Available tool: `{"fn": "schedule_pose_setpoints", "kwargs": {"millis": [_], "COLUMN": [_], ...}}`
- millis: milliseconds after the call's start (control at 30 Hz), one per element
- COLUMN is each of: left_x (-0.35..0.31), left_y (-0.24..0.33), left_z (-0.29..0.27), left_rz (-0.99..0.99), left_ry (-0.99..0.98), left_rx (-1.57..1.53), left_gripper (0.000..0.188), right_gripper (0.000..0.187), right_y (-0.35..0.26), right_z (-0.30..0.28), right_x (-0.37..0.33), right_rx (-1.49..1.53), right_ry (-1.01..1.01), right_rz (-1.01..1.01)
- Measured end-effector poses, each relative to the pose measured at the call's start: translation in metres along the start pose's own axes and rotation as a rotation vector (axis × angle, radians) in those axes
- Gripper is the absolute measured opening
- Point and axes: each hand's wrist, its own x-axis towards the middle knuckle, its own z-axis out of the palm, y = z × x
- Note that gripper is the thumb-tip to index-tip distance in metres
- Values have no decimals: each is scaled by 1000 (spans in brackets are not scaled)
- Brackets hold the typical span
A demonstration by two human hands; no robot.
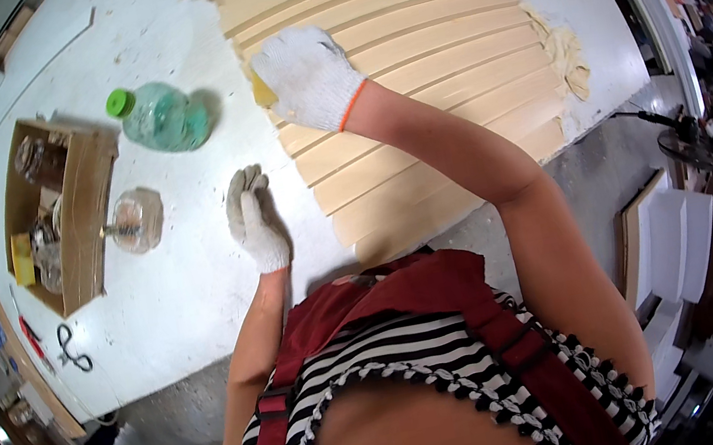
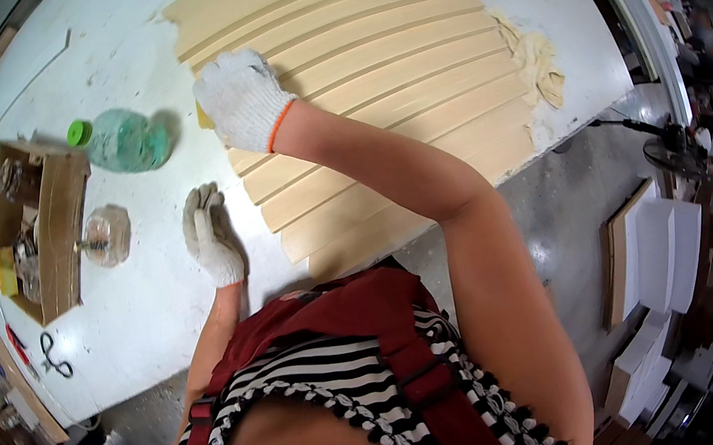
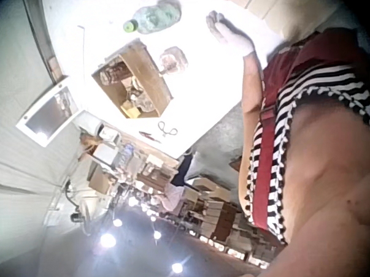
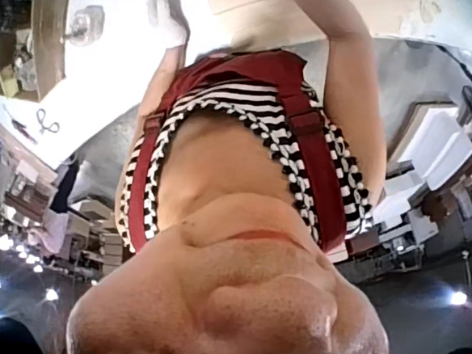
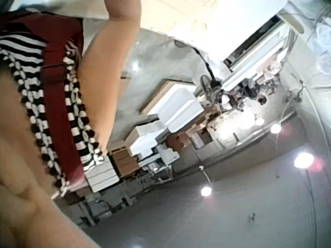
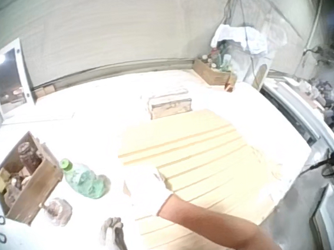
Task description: The person wipes a series of wooden slats and a larger wooden panel using a cloth, then pours a liquid from a plastic bottle onto the cloth to continue wiping the wood.
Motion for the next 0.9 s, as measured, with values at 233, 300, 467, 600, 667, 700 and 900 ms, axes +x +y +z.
{"fn": "schedule_pose_setpoints", "kwargs": {"millis": [233,300,467,600,667,700,900], "left_x": [0,0,0,1,2,2,2], "left_y": [-5,-4,-5,-8,-8,-8,-7], "left_z": [2,5,2,7,4,5,8], "left_rz": [-7,-9,-9,19,40,37,25], "left_ry": [10,3,25,40,34,32,44], "left_rx": [11,35,90,131,161,154,106], "left_gripper": [49,48,46,46,46,46,45], "right_gripper": [36,33,42,45,46,46,50], "right_y": [143,201,316,383,389,392,398], "right_z": [-6,-2,-15,-21,-27,-32,-30], "right_x": [-73,-102,-140,-167,-173,-176,-167], "right_rx": [-75,-205,-336,-447,-365,-294,209], "right_ry": [-59,112,-174,-221,-140,-62,128], "right_rz": [346,369,784,918,984,1053,926]}}
